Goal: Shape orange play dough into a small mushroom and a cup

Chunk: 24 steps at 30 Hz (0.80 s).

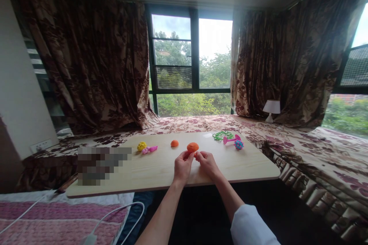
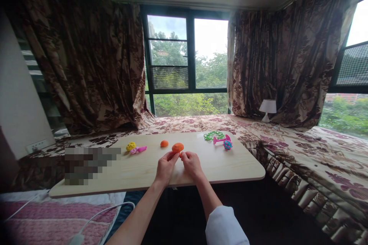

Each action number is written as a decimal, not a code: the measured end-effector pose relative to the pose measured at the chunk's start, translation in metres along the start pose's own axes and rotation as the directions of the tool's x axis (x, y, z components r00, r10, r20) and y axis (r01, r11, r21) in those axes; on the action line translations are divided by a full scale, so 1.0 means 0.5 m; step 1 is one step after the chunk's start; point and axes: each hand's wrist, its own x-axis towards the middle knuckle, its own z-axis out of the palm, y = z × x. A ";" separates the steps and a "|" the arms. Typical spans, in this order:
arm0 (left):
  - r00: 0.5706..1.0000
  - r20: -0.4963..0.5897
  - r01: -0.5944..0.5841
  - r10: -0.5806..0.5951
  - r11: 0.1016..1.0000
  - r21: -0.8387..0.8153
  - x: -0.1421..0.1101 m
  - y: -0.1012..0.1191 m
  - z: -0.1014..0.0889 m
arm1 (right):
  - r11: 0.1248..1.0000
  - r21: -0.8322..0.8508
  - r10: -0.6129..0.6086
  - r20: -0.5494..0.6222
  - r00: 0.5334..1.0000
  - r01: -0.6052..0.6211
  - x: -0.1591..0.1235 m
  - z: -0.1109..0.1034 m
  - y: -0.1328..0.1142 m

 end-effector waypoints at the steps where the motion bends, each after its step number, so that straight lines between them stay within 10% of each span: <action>1: 1.000 0.000 -0.002 0.002 1.000 0.000 0.000 -0.001 0.000 | 1.000 -0.004 -0.001 0.003 1.000 0.001 -0.001 -0.001 -0.002; 24: 0.998 0.061 -0.003 0.005 1.000 -0.028 -0.008 0.016 0.001 | 1.000 -0.022 -0.009 -0.017 1.000 0.008 0.001 0.000 0.007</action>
